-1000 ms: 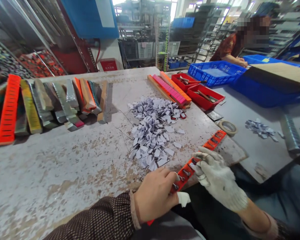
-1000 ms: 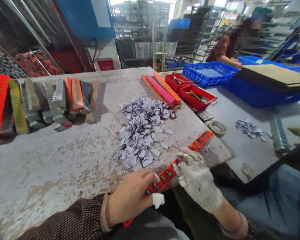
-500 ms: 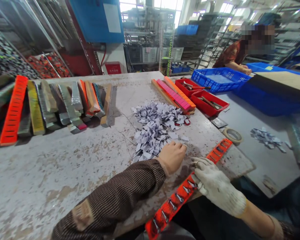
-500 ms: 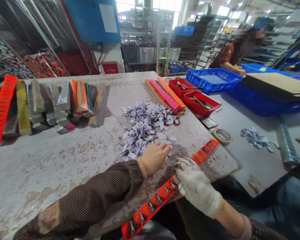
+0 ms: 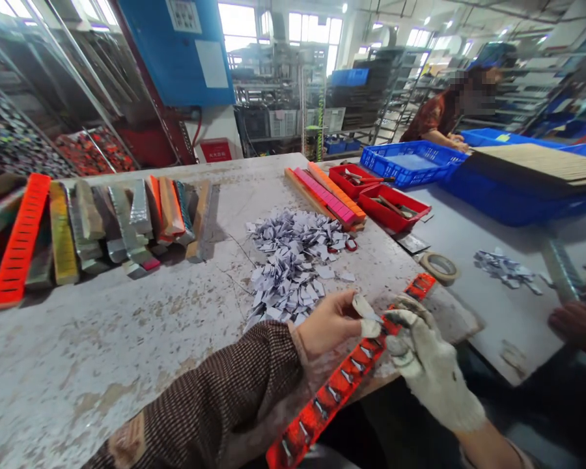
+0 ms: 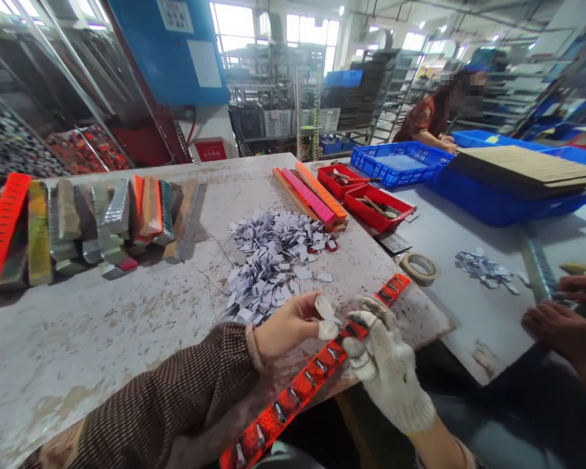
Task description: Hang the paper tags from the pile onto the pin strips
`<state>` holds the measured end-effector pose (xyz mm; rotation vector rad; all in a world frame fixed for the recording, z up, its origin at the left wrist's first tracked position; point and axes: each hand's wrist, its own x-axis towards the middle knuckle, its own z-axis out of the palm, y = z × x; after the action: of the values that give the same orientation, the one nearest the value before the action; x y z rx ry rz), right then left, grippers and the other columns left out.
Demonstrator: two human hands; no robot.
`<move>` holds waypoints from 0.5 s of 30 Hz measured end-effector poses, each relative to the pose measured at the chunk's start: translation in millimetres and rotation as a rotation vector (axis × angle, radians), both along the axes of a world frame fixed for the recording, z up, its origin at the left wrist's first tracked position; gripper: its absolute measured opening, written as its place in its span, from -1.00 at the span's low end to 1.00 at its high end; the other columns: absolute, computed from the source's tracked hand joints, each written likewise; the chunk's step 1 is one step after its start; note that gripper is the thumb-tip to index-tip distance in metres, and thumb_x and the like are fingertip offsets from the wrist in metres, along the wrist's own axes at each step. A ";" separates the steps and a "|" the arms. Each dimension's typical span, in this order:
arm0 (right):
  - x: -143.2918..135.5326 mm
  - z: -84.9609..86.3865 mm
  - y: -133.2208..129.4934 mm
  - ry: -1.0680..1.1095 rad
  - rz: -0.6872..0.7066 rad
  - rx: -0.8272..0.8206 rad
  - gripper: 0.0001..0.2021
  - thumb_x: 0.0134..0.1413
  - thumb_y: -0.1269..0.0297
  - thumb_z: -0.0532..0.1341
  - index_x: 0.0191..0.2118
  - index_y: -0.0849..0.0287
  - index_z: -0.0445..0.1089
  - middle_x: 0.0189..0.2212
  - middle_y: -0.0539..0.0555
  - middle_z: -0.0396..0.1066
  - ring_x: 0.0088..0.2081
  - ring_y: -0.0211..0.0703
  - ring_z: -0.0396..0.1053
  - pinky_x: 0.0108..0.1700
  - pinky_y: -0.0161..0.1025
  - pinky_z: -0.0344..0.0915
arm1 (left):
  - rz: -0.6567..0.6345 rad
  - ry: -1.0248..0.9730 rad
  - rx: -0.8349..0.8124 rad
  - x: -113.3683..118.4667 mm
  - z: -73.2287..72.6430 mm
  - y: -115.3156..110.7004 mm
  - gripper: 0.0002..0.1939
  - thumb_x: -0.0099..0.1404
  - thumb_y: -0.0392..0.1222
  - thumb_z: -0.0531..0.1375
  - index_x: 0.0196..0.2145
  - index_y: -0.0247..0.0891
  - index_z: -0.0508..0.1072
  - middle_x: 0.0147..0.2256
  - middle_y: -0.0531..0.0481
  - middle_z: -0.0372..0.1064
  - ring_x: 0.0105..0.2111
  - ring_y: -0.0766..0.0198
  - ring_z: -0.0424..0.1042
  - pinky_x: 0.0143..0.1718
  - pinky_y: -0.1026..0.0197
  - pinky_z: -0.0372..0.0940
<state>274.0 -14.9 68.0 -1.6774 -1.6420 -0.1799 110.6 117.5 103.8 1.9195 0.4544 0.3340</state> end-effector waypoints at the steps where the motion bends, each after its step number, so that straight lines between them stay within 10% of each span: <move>1: -7.9 1.2 2.0 0.041 0.049 0.011 -0.70 0.39 0.11 0.10 0.09 0.12 0.36 0.16 0.30 0.38 0.18 0.18 0.40 0.13 0.16 0.48 | 0.018 -0.133 -0.235 -3.7 1.0 -10.3 -0.75 0.32 -0.12 0.31 -0.17 -0.30 0.38 -0.24 -0.06 0.50 -0.23 0.23 0.52 -0.12 0.20 0.41; 5: -33.7 11.2 6.5 0.236 0.137 0.168 -0.87 0.38 0.28 0.12 -0.05 0.06 0.39 0.07 0.20 0.47 0.08 -0.01 0.50 -0.02 -0.12 0.58 | 0.138 -0.447 -0.889 -22.8 4.7 -37.8 -0.51 0.02 0.04 0.51 -0.31 -0.27 0.38 -0.28 -0.04 0.45 -0.27 0.22 0.46 -0.07 0.11 0.37; 11: -30.8 36.0 -5.2 0.214 0.393 0.009 -0.86 0.33 0.32 0.17 -0.30 0.04 0.39 -0.17 0.12 0.55 0.05 -0.03 0.52 0.01 -0.20 0.55 | 0.024 -0.060 -0.149 -62.2 16.7 -36.0 -0.67 0.28 0.02 0.34 -0.41 -0.25 0.37 -0.51 0.16 0.20 -0.48 0.38 0.13 -0.42 0.31 0.10; 15: -30.4 34.3 -24.9 0.390 0.404 -0.151 -0.88 0.32 0.28 0.20 -0.29 0.05 0.44 -0.09 0.16 0.56 0.00 0.00 0.56 -0.10 -0.21 0.60 | -0.136 -0.077 -0.058 -71.7 16.5 -41.7 -0.59 0.45 -0.01 0.15 -0.51 -0.24 0.21 -0.57 0.19 0.04 -0.54 0.42 0.05 -0.48 0.31 0.03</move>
<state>243.7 -39.8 102.4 -1.3421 -1.6762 0.4519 39.0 75.7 120.3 1.8633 0.2783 0.3020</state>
